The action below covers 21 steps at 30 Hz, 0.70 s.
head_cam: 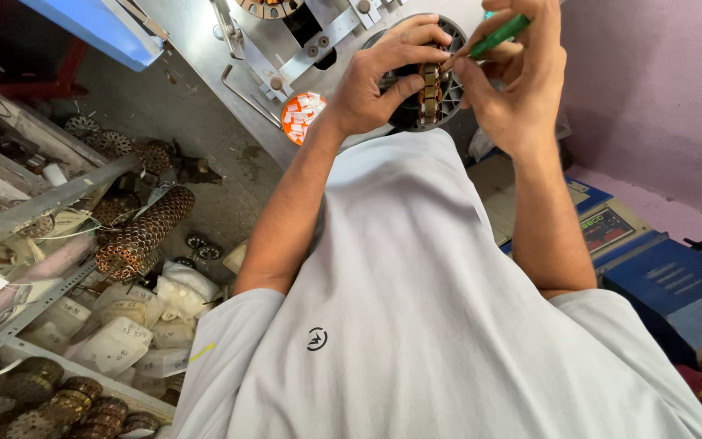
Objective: The person winds copper wire onto a motor stator by hand using a small screwdriver-like tool, inserting small white paper insulators into the slots between coils.
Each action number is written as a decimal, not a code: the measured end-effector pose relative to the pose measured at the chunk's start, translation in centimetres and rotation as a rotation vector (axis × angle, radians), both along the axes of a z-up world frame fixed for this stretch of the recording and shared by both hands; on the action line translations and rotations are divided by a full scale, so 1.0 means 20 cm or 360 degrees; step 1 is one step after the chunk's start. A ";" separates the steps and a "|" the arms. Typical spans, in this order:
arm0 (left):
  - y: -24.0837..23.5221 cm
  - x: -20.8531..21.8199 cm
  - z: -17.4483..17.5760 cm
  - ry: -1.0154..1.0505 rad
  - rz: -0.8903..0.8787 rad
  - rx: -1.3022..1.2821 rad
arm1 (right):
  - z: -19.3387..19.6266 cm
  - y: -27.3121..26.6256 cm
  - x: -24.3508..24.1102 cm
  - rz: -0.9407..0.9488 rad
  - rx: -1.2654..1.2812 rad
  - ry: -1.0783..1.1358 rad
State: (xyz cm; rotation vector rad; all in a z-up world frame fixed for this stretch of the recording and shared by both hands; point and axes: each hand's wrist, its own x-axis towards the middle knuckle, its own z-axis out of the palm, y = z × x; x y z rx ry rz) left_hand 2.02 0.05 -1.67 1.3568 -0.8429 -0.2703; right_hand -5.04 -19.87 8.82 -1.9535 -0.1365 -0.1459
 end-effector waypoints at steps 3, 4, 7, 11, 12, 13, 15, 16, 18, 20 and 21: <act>0.00 -0.01 0.00 -0.0061 0.0048 0.0007 | -0.01 -0.03 0.04 0.0168 -0.0007 -0.0057; 0.00 -0.01 0.00 -0.0079 0.0059 0.0001 | -0.02 -0.02 0.03 0.0157 -0.0042 -0.0090; 0.01 -0.01 0.02 -0.0076 0.0074 0.0038 | -0.07 0.01 -0.04 0.0017 -0.0166 -0.0168; 0.01 -0.02 0.03 -0.0027 0.0081 0.0029 | -0.14 0.10 -0.13 -0.0156 -0.0236 -0.0493; 0.01 -0.02 0.04 -0.0019 0.0076 0.0020 | -0.15 0.11 -0.13 -0.0168 -0.0300 -0.0560; 0.01 -0.02 0.04 -0.0010 0.0064 0.0012 | -0.15 0.12 -0.13 -0.0188 -0.0362 -0.0626; 0.02 -0.01 0.05 -0.0014 0.0058 -0.0002 | -0.13 0.09 -0.12 -0.0089 -0.0444 -0.0675; 0.02 -0.01 0.06 -0.0016 0.0054 -0.0008 | -0.12 0.07 -0.11 -0.0040 -0.0485 -0.0701; 0.02 -0.02 0.08 -0.0098 0.0149 0.0029 | -0.11 0.05 -0.10 -0.0150 -0.0284 -0.0761; 0.05 -0.07 0.10 -0.0150 0.0345 0.0118 | -0.10 0.01 -0.11 -0.0281 -0.0143 -0.0775; 0.08 -0.12 0.10 -0.0153 0.0484 0.0187 | -0.09 -0.02 -0.15 -0.0330 -0.0077 -0.0706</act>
